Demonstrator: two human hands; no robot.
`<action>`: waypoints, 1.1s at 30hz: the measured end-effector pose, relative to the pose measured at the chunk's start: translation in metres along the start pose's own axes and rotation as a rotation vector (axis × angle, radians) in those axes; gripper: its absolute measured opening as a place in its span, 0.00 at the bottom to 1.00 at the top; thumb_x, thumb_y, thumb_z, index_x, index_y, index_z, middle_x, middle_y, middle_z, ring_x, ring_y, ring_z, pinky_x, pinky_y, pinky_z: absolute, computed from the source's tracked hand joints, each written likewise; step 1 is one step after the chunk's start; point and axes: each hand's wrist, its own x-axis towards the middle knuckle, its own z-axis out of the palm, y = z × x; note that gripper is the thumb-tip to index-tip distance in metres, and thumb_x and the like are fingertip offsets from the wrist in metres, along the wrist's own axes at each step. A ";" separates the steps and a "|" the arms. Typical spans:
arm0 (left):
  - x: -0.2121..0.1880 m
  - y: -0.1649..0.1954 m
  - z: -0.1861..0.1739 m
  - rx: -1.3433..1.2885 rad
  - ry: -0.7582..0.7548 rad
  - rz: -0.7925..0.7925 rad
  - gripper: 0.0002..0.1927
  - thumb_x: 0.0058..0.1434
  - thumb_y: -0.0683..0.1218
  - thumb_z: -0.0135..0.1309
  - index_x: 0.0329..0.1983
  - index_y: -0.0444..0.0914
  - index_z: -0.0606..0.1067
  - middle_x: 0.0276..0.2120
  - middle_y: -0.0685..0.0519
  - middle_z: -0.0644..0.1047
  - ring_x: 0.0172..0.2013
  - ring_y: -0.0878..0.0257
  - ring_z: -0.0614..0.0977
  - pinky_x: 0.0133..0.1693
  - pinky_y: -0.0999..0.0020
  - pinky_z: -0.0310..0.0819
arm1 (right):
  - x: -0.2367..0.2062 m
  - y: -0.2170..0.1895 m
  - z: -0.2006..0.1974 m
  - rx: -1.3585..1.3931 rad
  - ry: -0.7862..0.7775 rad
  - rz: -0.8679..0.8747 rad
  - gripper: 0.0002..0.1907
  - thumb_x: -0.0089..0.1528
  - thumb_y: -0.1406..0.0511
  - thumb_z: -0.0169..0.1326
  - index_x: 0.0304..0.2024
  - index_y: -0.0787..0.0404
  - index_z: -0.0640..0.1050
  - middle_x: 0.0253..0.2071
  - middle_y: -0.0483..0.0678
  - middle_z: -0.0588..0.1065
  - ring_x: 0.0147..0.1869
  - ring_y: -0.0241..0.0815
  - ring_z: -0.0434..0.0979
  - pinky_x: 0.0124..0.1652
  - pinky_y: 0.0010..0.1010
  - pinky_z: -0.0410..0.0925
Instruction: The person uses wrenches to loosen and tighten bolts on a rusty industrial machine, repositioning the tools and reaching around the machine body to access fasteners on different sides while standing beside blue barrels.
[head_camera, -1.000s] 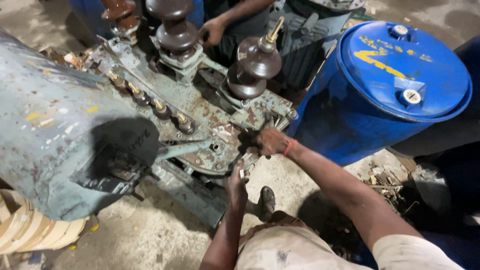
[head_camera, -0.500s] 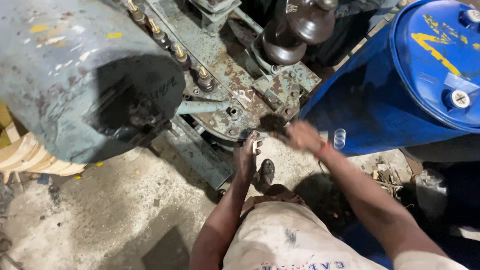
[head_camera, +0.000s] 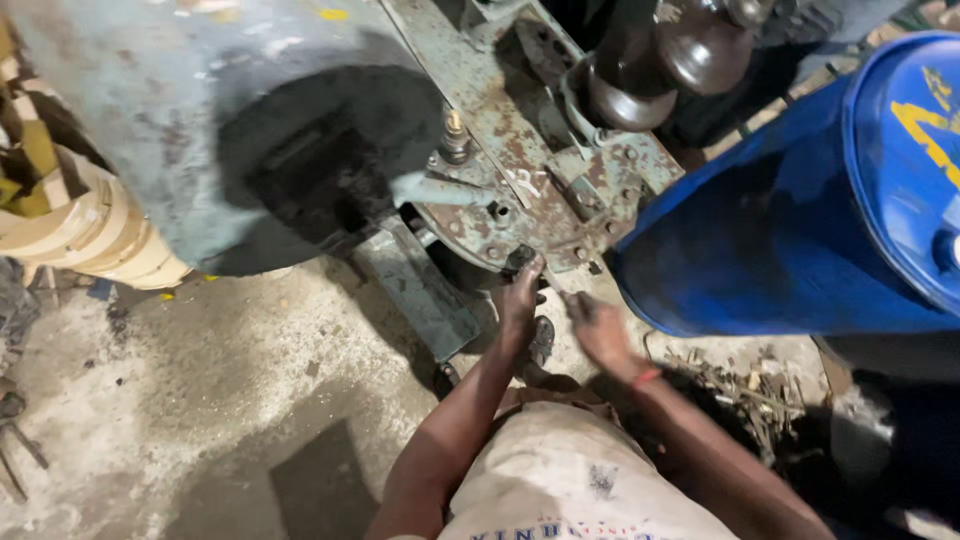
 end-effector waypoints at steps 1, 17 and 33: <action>-0.001 0.010 0.001 0.000 -0.021 -0.121 0.17 0.60 0.53 0.64 0.45 0.37 0.82 0.38 0.58 0.82 0.37 0.65 0.81 0.36 0.67 0.72 | 0.019 0.000 -0.021 -0.207 0.010 -0.185 0.23 0.66 0.50 0.49 0.43 0.60 0.84 0.28 0.64 0.78 0.30 0.62 0.79 0.31 0.49 0.71; 0.011 -0.013 -0.005 0.145 -0.024 -0.312 0.27 0.59 0.63 0.61 0.50 0.38 0.82 0.41 0.53 0.79 0.37 0.64 0.77 0.37 0.65 0.73 | -0.022 -0.005 0.013 0.117 -0.026 0.184 0.21 0.70 0.52 0.49 0.47 0.61 0.81 0.32 0.62 0.79 0.33 0.61 0.76 0.36 0.47 0.71; 0.003 0.005 0.002 0.317 0.041 -0.299 0.28 0.58 0.63 0.60 0.49 0.36 0.82 0.34 0.50 0.81 0.28 0.65 0.79 0.32 0.67 0.74 | -0.009 -0.005 0.009 0.349 -0.137 0.300 0.23 0.71 0.50 0.47 0.49 0.61 0.81 0.27 0.59 0.77 0.26 0.50 0.75 0.31 0.44 0.71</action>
